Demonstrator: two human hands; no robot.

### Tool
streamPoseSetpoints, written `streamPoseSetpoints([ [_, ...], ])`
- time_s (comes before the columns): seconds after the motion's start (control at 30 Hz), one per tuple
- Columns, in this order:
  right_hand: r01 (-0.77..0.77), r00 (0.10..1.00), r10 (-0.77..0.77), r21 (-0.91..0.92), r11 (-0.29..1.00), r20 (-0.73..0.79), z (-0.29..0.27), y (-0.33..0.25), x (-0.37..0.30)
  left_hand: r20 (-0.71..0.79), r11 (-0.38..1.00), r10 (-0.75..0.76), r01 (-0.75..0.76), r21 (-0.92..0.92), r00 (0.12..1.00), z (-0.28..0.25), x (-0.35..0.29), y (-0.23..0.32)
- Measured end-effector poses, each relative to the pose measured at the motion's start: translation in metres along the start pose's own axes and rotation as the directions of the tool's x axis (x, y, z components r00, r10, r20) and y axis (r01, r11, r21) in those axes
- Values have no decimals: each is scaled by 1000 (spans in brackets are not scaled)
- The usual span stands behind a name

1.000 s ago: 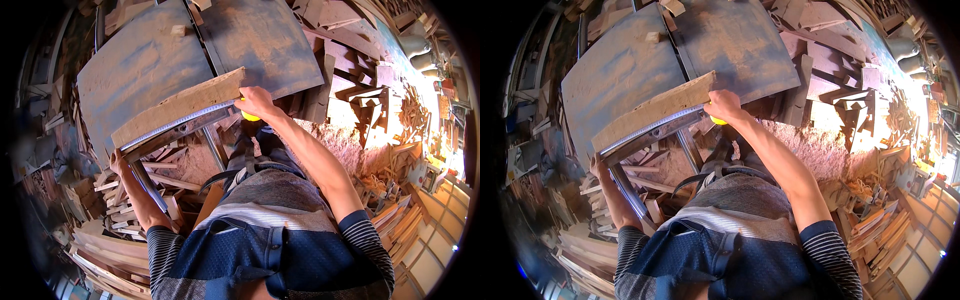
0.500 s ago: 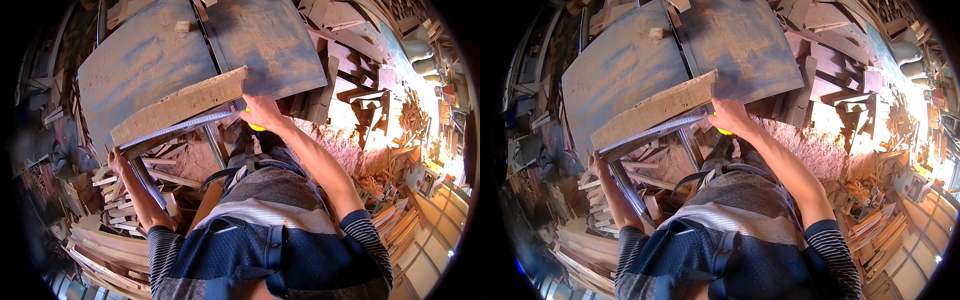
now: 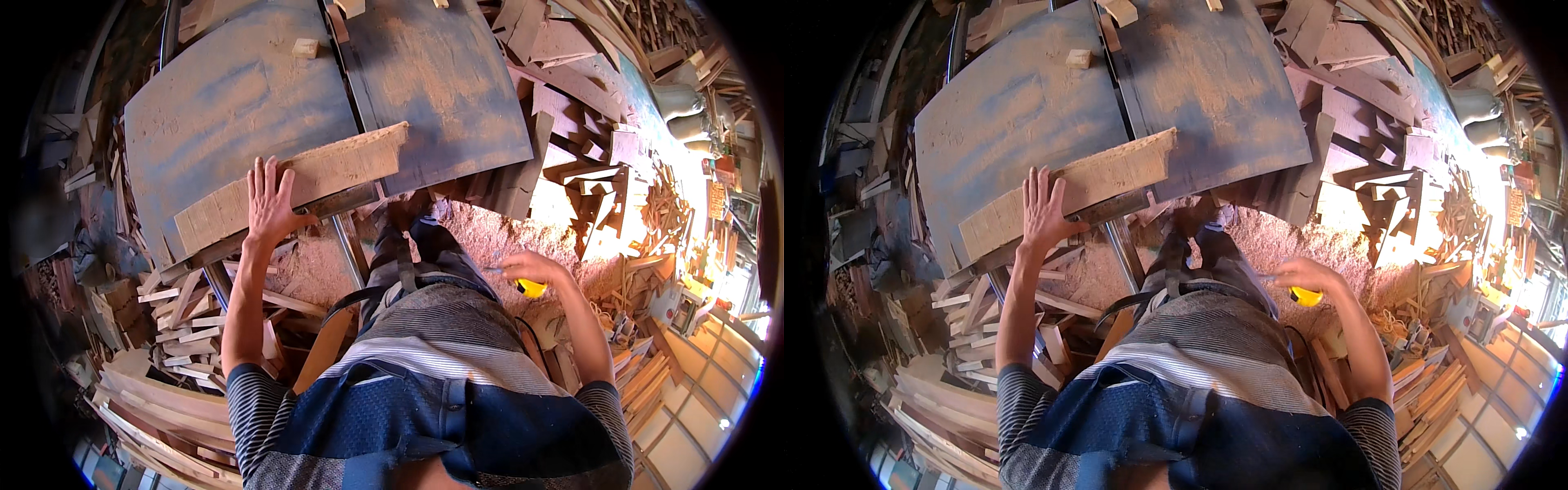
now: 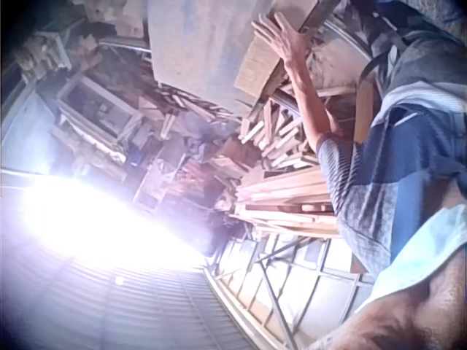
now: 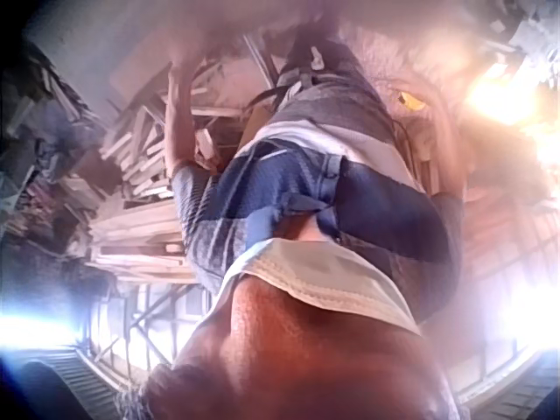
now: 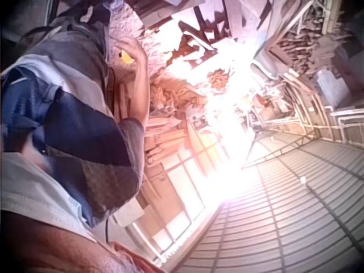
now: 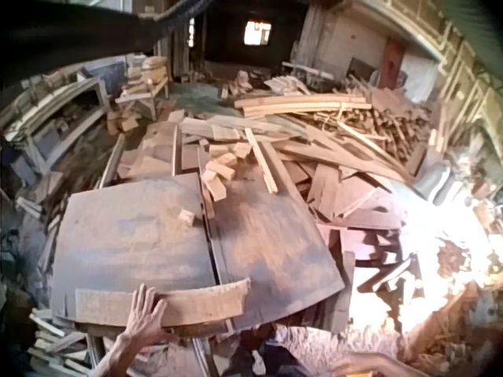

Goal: The person measures several pieces of lumber using a tape measure, sometimes placing the wood on a table saw to assist the measurement.

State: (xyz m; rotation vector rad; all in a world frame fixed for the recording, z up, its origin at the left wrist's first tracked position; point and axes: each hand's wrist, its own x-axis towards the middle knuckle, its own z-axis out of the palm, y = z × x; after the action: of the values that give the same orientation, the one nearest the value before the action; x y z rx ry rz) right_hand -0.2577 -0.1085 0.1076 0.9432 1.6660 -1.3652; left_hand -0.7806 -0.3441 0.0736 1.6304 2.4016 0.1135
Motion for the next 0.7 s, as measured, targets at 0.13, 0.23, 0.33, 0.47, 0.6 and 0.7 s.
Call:
streamPoseSetpoints([
  [0.13,-11,998,17,93,996,-64,19,30,-3,-104,999,37,-35,17,994,17,9,-11],
  [0.23,-28,987,63,225,974,-147,56,48,11,-164,999,49,-49,-1,985,14,11,-9],
  [0.33,184,937,-114,188,965,-331,103,86,35,-193,995,99,-97,22,976,14,11,-12],
  [0.47,111,923,120,549,828,-366,168,116,53,-181,993,110,-99,68,977,11,9,-9],
  [0.6,-54,900,214,392,919,-379,187,131,37,-144,994,69,-56,96,987,12,7,-4],
  [0.7,-94,856,259,358,929,-447,224,155,31,-131,992,57,-42,118,990,11,6,-10],
])
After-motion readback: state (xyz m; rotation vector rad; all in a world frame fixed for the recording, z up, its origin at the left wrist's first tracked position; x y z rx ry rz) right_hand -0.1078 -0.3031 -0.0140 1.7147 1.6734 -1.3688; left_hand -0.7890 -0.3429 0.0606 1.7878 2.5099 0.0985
